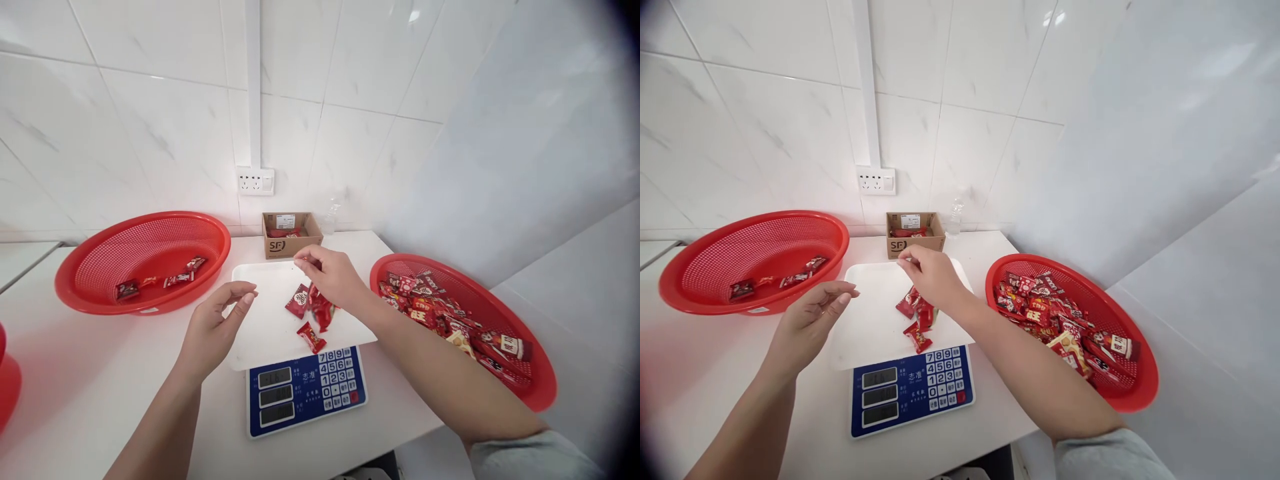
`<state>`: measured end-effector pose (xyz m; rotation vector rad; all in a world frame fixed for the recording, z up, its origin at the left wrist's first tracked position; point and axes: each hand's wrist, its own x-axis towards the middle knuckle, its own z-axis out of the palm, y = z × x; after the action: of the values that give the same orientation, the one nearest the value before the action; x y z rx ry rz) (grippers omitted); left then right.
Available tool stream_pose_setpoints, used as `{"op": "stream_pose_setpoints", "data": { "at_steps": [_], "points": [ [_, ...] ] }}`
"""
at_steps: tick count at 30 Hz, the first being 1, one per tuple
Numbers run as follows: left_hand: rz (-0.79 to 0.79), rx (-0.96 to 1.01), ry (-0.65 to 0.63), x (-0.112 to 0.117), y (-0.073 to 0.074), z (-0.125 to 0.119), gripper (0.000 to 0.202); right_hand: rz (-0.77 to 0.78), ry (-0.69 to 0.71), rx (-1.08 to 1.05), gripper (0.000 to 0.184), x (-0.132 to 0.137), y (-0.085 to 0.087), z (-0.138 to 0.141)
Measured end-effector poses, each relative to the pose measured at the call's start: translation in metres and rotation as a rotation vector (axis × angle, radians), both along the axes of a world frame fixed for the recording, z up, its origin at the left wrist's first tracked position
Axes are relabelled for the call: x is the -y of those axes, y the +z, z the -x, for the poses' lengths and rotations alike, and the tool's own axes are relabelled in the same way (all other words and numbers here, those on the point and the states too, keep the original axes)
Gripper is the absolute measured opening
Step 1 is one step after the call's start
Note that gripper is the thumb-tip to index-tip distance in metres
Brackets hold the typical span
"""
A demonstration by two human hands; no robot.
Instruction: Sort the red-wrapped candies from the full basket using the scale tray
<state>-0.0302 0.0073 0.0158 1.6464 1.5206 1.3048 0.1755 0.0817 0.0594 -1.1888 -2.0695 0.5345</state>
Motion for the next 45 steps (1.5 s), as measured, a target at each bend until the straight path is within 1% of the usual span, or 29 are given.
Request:
{"op": "stream_pose_setpoints", "data": {
  "at_steps": [3, 5, 7, 10, 13, 14, 15, 18, 19, 21, 23, 25, 27, 28, 30, 32, 35, 37, 39, 41, 43, 45],
  "points": [
    [-0.008, 0.007, -0.005, 0.001, 0.001, 0.0, 0.032, -0.011, 0.026, -0.124, 0.014, -0.003, -0.005, 0.014],
    [-0.013, 0.006, -0.004, 0.001, 0.002, 0.001, 0.032, -0.033, 0.028, -0.169, 0.011, -0.003, -0.005, 0.018],
    [-0.014, 0.001, 0.0, 0.001, 0.002, 0.001, 0.032, -0.033, 0.019, -0.193, 0.011, -0.002, -0.003, 0.018],
    [-0.016, -0.005, -0.001, 0.001, 0.003, 0.001, 0.031, 0.008, 0.023, -0.221, 0.013, 0.002, 0.001, 0.015],
    [-0.028, -0.052, -0.024, 0.002, 0.004, 0.0, 0.03, 0.013, 0.023, -0.199, 0.014, 0.009, 0.001, 0.01],
    [-0.044, -0.096, -0.062, 0.003, 0.004, -0.001, 0.029, -0.001, 0.017, -0.17, 0.015, 0.011, 0.0, 0.007],
    [-0.064, -0.158, -0.125, 0.004, 0.003, -0.002, 0.028, -0.023, 0.002, -0.135, 0.015, 0.014, -0.001, 0.003],
    [-0.099, -0.384, -0.387, 0.007, 0.001, -0.008, 0.026, -0.094, -0.102, -0.011, 0.017, 0.023, -0.008, -0.015],
    [-0.093, -0.442, -0.449, 0.008, -0.001, -0.011, 0.027, -0.099, -0.15, 0.033, 0.018, 0.026, -0.011, -0.021],
    [-0.066, -0.51, -0.498, 0.009, -0.004, -0.016, 0.03, -0.063, -0.217, 0.12, 0.018, 0.033, -0.02, -0.03],
    [-0.045, -0.533, -0.502, 0.008, -0.008, -0.02, 0.032, -0.004, -0.185, 0.144, 0.018, 0.039, -0.03, -0.034],
    [-0.049, -0.549, -0.511, 0.007, -0.011, -0.022, 0.033, 0.044, -0.078, 0.086, 0.017, 0.045, -0.04, -0.032],
    [-0.076, -0.576, -0.505, 0.006, -0.013, -0.021, 0.033, 0.048, 0.002, 0.0, 0.017, 0.049, -0.048, -0.029],
    [-0.091, -0.594, -0.492, 0.005, -0.015, -0.02, 0.034, 0.037, 0.01, -0.033, 0.017, 0.05, -0.05, -0.028],
    [-0.107, -0.623, -0.453, 0.003, -0.017, -0.018, 0.035, 0.012, -0.017, -0.08, 0.017, 0.051, -0.052, -0.029],
    [-0.091, -0.638, -0.412, 0.001, -0.02, -0.016, 0.036, 0.053, -0.023, -0.09, 0.018, 0.051, -0.052, -0.033],
    [-0.023, -0.659, -0.336, -0.002, -0.024, -0.016, 0.036, 0.142, -0.001, 0.042, 0.026, 0.051, -0.052, -0.042],
    [0.008, -0.684, -0.269, -0.004, -0.026, -0.017, 0.037, 0.111, -0.023, 0.16, 0.032, 0.052, -0.052, -0.044],
    [0.0, -0.704, -0.212, -0.005, -0.026, -0.018, 0.037, 0.076, -0.017, 0.227, 0.041, 0.055, -0.052, -0.043],
    [-0.025, -0.708, -0.184, -0.005, -0.026, -0.017, 0.037, 0.116, 0.072, 0.291, 0.059, 0.058, -0.052, -0.038],
    [-0.026, -0.693, -0.183, -0.004, -0.026, -0.016, 0.037, 0.175, 0.173, 0.376, 0.075, 0.058, -0.054, -0.032],
    [-0.004, -0.669, -0.199, -0.003, -0.024, -0.015, 0.038, 0.199, 0.211, 0.454, 0.081, 0.055, -0.057, -0.026]
  ]
}}
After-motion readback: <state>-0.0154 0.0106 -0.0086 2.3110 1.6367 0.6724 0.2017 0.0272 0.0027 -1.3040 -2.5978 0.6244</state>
